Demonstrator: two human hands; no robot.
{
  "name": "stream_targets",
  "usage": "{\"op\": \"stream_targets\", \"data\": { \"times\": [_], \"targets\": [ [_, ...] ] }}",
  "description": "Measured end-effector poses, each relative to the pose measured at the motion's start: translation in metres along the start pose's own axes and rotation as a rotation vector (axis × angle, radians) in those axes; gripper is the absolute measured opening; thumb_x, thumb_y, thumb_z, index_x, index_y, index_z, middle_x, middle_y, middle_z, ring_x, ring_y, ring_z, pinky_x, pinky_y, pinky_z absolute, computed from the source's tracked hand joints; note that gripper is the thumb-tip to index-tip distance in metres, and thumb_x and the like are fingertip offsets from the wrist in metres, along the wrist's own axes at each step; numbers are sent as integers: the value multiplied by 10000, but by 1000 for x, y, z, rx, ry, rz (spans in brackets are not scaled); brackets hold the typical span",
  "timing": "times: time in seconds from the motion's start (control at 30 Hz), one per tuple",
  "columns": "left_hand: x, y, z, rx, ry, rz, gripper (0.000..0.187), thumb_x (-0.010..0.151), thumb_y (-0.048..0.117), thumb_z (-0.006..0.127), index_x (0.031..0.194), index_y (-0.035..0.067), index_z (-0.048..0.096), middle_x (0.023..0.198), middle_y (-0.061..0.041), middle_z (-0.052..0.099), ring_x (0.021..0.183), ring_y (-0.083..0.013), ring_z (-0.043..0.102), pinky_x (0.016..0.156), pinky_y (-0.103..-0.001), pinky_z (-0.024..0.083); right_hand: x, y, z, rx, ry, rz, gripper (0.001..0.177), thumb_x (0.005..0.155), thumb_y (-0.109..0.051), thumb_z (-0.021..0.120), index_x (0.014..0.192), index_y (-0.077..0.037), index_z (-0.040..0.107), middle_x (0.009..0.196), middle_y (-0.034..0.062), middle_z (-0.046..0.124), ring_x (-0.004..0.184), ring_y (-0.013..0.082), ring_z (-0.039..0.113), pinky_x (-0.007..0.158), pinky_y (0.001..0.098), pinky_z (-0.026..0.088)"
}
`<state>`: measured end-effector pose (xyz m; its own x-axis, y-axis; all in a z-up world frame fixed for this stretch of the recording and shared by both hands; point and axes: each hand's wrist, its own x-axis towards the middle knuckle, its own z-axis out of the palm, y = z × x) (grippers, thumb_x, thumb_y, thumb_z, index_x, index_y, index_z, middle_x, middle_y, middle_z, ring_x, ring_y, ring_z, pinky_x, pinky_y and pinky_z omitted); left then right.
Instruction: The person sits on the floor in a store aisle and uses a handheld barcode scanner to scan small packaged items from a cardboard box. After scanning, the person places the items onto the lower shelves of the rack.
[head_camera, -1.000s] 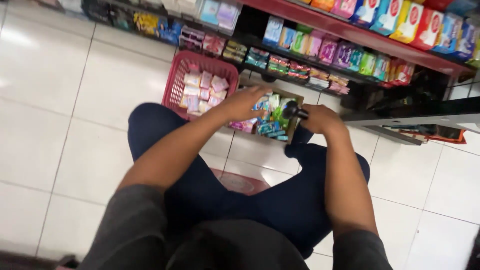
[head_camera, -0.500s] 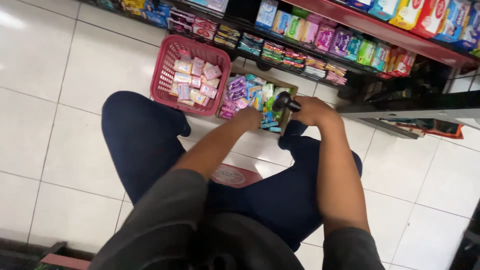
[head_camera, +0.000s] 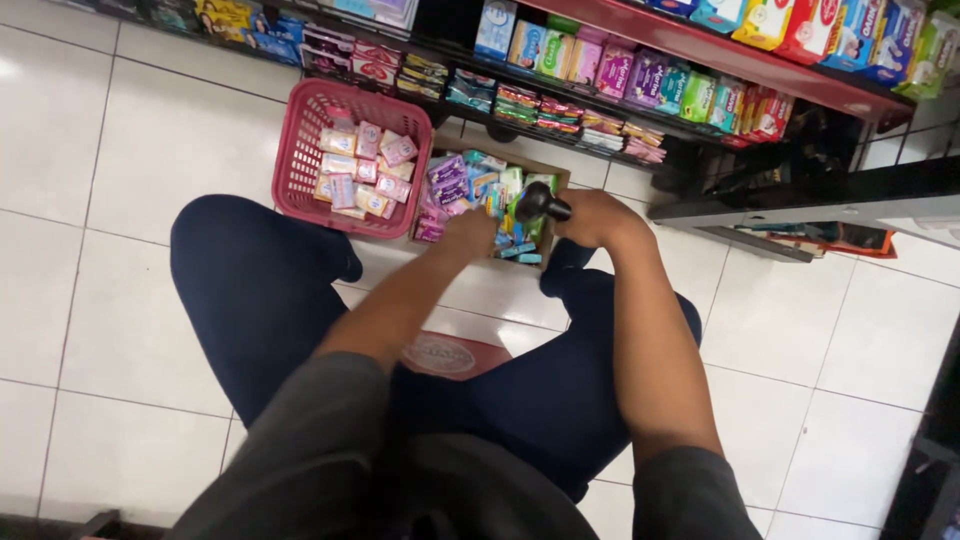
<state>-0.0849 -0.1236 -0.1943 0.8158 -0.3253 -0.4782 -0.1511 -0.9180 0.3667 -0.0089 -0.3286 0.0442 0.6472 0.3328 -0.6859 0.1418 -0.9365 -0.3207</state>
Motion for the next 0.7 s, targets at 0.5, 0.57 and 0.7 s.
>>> {"op": "stream_targets", "data": {
  "times": [0.5, 0.57, 0.7],
  "targets": [
    [-108, -90, -236, -1271, 83, -234, 550, 995, 483, 489, 1399, 111, 533, 1233, -73, 688, 1041, -242, 708, 825, -425, 609, -26, -53, -16, 171, 601, -406, 544, 759, -66, 733, 1275, -51, 560, 984, 290, 692, 979, 500, 647, 792, 545, 493],
    [-106, -82, -241, -1443, 88, -153, 527, 1023, 443, 481, 1420, 100, 532, 1256, -103, 700, 1054, -262, 724, 862, -416, 610, -26, -64, -15, 201, 619, -419, 562, 742, -66, 740, 1277, -47, 569, 976, 280, 693, 962, 491, 654, 788, 531, 504],
    [-88, -74, -236, -1596, 46, 13, 524, 1062, 382, 455, 1463, 52, 523, 1361, -142, 668, 1186, -288, 687, 964, -427, 580, -24, -75, -12, 241, 693, -524, 496, 749, -79, 772, 1229, -66, 650, 1001, 234, 715, 949, 440, 690, 793, 469, 545]
  ]
}}
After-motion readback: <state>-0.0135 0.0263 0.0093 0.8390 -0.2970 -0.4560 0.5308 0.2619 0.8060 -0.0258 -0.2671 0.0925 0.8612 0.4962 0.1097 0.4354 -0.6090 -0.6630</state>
